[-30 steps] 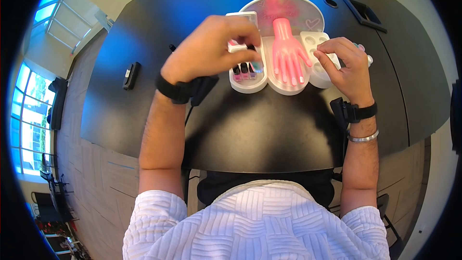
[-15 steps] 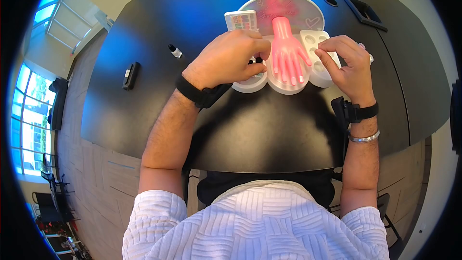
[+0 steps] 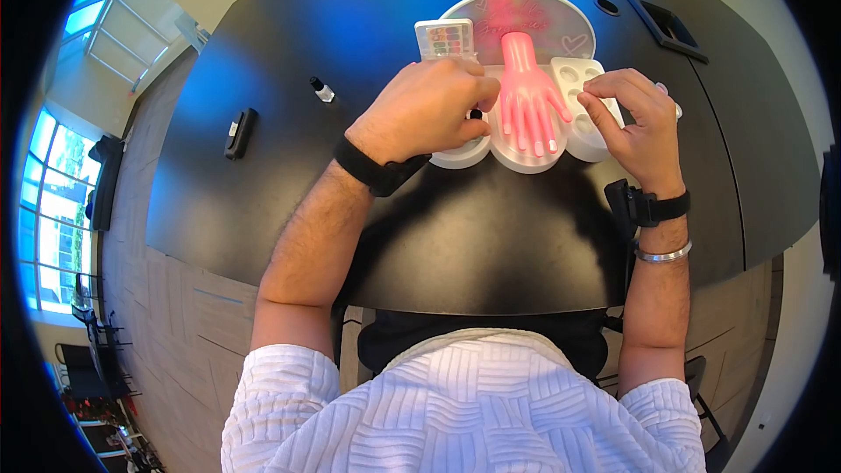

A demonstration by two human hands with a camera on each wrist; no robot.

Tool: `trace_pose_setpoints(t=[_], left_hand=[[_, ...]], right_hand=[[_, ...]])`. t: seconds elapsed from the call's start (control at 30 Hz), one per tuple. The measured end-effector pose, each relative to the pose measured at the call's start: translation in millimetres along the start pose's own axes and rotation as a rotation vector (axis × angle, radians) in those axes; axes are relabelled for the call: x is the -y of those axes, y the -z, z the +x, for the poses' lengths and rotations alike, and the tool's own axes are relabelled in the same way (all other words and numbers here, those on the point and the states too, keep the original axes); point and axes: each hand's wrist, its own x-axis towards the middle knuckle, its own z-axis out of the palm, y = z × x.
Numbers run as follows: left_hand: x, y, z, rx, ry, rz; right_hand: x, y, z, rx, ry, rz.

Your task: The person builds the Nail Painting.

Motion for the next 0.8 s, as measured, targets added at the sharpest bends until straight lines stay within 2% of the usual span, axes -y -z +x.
trace_pose_setpoints(t=[0.1,0.17,0.23,0.33,0.37,0.43,0.47,0.53,0.57,0.63,0.67,0.73,0.8], left_hand=[[8,17,-1,0.005,0.012,-0.052],[22,31,-5,-0.085,0.030,-0.084],[40,46,-12,-0.161,0.087,-0.034],[67,67,-27,-0.182,0.284,0.065],[80,69,-34,-0.181,0.281,0.065],[105,69,-48,-0.161,0.456,0.178],[120,67,-55,-0.162,0.456,0.179],[143,62,-67,-0.143,0.579,0.201],[144,63,-69,-0.144,0.580,0.201],[145,63,-72,-0.042,0.776,0.174],[145,64,-72,-0.042,0.778,0.173],[146,67,-71,0.111,0.934,0.117],[149,63,-74,0.104,0.937,0.143]], right_hand=[[1,1,1,-0.004,0.007,0.003],[2,1,1,-0.005,0.004,0.003],[2,2,1,-0.009,0.001,0.001],[1,1,0,-0.010,0.008,0.001],[1,1,0,-0.008,-0.001,0.012],[1,1,0,-0.007,-0.009,0.022],[1,1,0,-0.008,-0.010,0.020],[1,0,-1,-0.009,-0.010,0.019],[0,0,-1,-0.008,-0.009,0.013],[-1,0,-1,-0.007,-0.007,0.008],[0,0,-1,-0.008,-0.007,0.006],[0,0,-1,-0.006,-0.004,0.007],[1,0,-1,-0.002,0.001,-0.003]])
